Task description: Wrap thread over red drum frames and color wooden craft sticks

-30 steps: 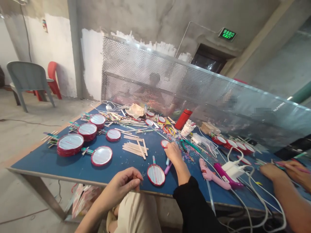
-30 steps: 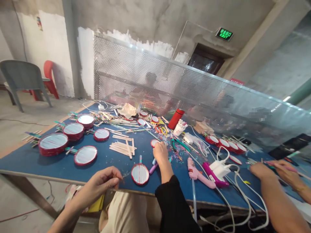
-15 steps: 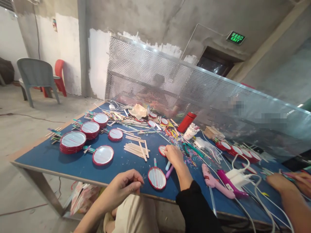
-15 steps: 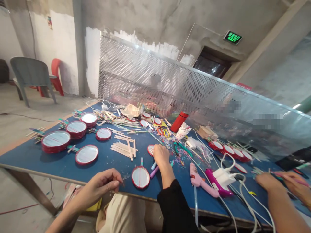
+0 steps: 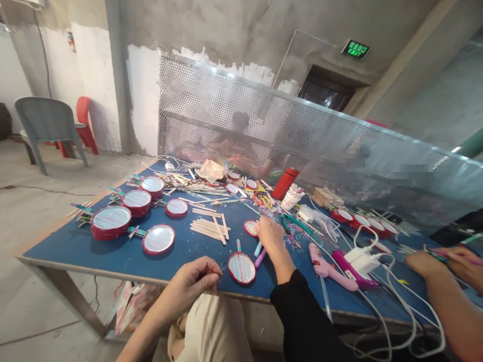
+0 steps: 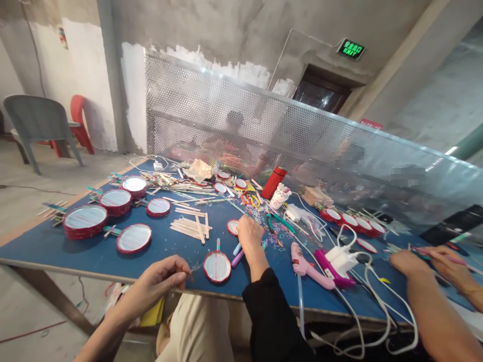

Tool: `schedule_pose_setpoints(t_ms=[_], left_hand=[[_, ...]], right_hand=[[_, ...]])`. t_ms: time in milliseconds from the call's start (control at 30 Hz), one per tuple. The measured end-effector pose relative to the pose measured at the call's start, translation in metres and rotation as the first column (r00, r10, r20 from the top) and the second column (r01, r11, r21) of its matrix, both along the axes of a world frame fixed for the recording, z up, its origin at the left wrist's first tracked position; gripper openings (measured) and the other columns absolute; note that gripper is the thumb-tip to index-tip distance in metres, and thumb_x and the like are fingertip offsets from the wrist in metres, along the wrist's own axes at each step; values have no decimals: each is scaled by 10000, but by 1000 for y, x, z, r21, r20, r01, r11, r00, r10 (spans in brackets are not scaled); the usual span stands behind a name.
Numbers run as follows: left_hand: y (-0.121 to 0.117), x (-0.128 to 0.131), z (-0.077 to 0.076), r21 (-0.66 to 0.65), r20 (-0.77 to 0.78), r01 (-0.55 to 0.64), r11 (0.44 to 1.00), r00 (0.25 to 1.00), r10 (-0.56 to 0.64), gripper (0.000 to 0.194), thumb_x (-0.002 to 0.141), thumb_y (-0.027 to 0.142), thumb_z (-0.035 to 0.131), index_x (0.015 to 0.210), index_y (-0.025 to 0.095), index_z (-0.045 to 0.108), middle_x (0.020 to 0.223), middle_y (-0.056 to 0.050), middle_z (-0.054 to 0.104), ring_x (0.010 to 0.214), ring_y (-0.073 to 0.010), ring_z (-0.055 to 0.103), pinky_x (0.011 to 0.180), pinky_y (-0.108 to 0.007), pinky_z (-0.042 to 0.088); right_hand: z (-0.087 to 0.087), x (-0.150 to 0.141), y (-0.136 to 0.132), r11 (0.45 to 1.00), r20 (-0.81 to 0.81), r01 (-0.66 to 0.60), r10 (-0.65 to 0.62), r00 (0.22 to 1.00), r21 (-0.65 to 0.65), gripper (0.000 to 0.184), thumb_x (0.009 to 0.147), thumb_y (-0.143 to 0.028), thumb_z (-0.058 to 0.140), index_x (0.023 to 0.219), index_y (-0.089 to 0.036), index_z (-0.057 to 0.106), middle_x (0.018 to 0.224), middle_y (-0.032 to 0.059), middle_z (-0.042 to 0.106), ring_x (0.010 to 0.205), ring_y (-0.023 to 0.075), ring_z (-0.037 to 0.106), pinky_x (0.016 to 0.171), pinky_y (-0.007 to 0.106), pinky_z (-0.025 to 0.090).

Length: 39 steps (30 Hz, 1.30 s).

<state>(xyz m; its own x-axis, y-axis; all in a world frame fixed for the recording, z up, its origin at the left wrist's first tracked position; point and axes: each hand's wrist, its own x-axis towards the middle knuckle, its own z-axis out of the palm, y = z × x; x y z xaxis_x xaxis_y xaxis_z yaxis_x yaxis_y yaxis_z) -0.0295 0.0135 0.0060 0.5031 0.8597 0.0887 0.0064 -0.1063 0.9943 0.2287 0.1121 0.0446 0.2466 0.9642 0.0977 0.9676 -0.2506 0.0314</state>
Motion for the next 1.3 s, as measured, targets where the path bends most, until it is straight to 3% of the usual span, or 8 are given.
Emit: schedule_pose_setpoints(t_ms=[167,333,433,833,1033,1167,1233,1300], left_hand=[[3,9,-9,24,44,-130,991,991,129,201,918,363,584,1044,209,559,727,25,640,657,-158,599,643,-254,462],[6,17,-7,60,-37,-213,975,976,215,231,864,394,600,1022,228,574,689,33,664,539,-165,622,572,-264,492],[6,18,0,132,-190,-196,972,957,219,190,849,409,573,815,226,610,650,11,693,535,-172,635,574,-259,488],[12,11,-5,268,-369,-21,963,921,123,267,888,443,535,874,238,706,703,9,739,605,-164,658,604,-210,481],[10,14,-3,346,-394,-52,937,898,195,242,866,413,519,792,245,677,685,9,729,621,-172,660,591,-212,472],[11,17,0,283,-415,-120,952,879,234,252,878,454,478,810,251,610,643,20,704,532,-168,631,565,-234,478],[12,20,1,253,-407,-157,954,878,253,261,898,464,448,814,251,573,636,30,689,498,-160,620,552,-239,478],[14,23,2,236,-381,-198,951,882,278,270,912,475,424,804,253,531,619,43,666,461,-152,604,520,-239,467]], right_hand=[[18,-25,-41,970,-207,-143,184,961,198,276,1046,-181,397,1162,-161,646,1102,87,707,1029,161,652,905,285,494],[9,-64,-102,843,-375,-462,537,755,276,158,982,-161,571,937,-244,698,946,-32,725,909,107,669,806,177,464],[-6,-74,-120,832,-413,-429,549,726,351,149,962,-106,575,909,-199,679,896,7,710,878,147,657,768,224,457],[-35,-79,-144,916,-545,-205,373,751,345,97,954,-205,613,932,-257,692,907,-7,751,840,186,708,708,249,461],[-49,-87,-162,871,-439,-201,410,799,448,201,993,-239,509,1096,-297,670,873,7,768,751,201,733,671,275,516],[-35,-56,-204,700,-172,-197,419,892,686,291,1006,-231,441,1219,-264,637,828,36,769,694,192,728,663,281,537],[-17,-11,-219,744,-93,-179,308,947,644,270,1011,-252,464,1216,-284,636,977,52,773,851,197,737,782,282,538],[1,46,-220,890,3,-72,79,997,451,285,1018,-273,426,1183,-234,655,1057,100,749,941,233,712,822,323,526]])
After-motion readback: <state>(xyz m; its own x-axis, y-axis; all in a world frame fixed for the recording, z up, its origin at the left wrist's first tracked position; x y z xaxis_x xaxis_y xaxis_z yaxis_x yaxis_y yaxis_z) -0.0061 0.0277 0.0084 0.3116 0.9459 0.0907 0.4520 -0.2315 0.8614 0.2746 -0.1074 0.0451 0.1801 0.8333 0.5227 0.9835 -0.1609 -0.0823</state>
